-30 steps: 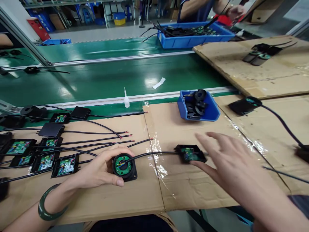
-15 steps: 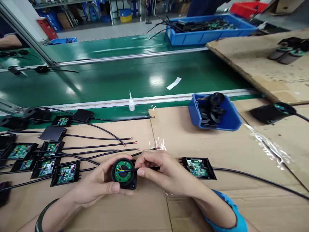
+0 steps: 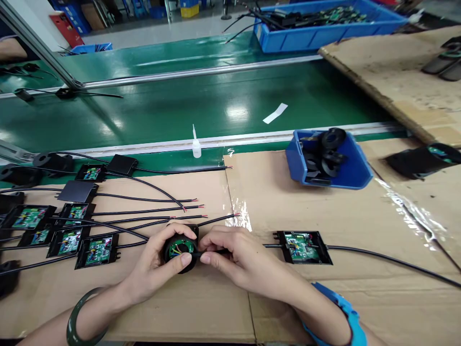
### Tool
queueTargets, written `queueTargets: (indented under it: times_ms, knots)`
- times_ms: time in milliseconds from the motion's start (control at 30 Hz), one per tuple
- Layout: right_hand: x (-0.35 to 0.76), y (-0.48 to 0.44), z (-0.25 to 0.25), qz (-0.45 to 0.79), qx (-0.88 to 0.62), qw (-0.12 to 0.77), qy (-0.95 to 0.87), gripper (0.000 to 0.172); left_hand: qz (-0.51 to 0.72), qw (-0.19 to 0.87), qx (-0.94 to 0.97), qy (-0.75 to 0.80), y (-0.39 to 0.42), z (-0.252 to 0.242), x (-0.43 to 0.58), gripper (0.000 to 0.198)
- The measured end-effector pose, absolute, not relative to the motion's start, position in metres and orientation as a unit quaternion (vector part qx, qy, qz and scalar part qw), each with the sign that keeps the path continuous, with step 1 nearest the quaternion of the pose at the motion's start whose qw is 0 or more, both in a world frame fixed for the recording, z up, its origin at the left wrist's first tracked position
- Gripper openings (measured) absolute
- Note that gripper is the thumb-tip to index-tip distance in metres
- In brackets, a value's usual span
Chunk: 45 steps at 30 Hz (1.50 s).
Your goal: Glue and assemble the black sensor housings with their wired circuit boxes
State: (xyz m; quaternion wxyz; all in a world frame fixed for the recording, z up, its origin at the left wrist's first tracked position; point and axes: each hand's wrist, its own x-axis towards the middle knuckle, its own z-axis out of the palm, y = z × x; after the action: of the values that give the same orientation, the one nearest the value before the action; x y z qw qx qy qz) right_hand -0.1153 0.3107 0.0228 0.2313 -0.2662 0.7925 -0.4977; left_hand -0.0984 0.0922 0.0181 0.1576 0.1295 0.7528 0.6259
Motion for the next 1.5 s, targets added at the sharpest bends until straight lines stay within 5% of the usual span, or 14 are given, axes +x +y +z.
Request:
queueTargets:
  times_ms: [233,467,700,900,933,1067,1200,1333,1500]
  knots:
    - [-0.12,0.31,0.015,-0.519,-0.341,0.012,0.784,0.002,0.58,0.302,0.202,0.729,0.09,0.029,-0.103,0.026]
    - [-0.119,0.295,0.008,-0.599,-0.313,0.204,0.708,0.022,0.568,0.573,0.236,0.543,0.089,0.032,-0.103,0.073]
    - [-0.14,0.303,0.023,-0.591,-0.25,0.314,0.7,0.039,0.522,0.558,0.239,0.599,0.076,0.028,-0.108,0.071]
    - [-0.257,0.27,0.009,-0.508,-0.054,0.035,0.859,0.056,0.621,0.506,0.146,0.581,0.074,0.026,-0.105,0.073]
    - [-0.276,0.262,0.003,-0.502,-0.045,0.025,0.863,0.058,0.627,0.503,0.101,0.586,0.073,0.024,-0.105,0.075]
    - [-0.303,0.241,-0.004,-0.52,-0.058,0.019,0.852,0.023,0.662,0.485,0.048,0.57,0.066,0.018,-0.107,0.078]
    - [-0.248,0.254,0.021,-0.594,-0.108,-0.002,0.798,0.035,0.633,0.403,0.113,0.652,0.06,0.022,-0.107,0.072]
    - [-0.161,0.286,0.042,-0.672,-0.132,0.047,0.727,0.035,0.6,0.346,0.16,0.704,0.062,0.026,-0.104,0.055]
    - [-0.076,0.314,0.028,-0.792,0.01,0.181,0.583,0.04,0.541,0.248,0.2,0.779,0.07,0.027,-0.098,0.027]
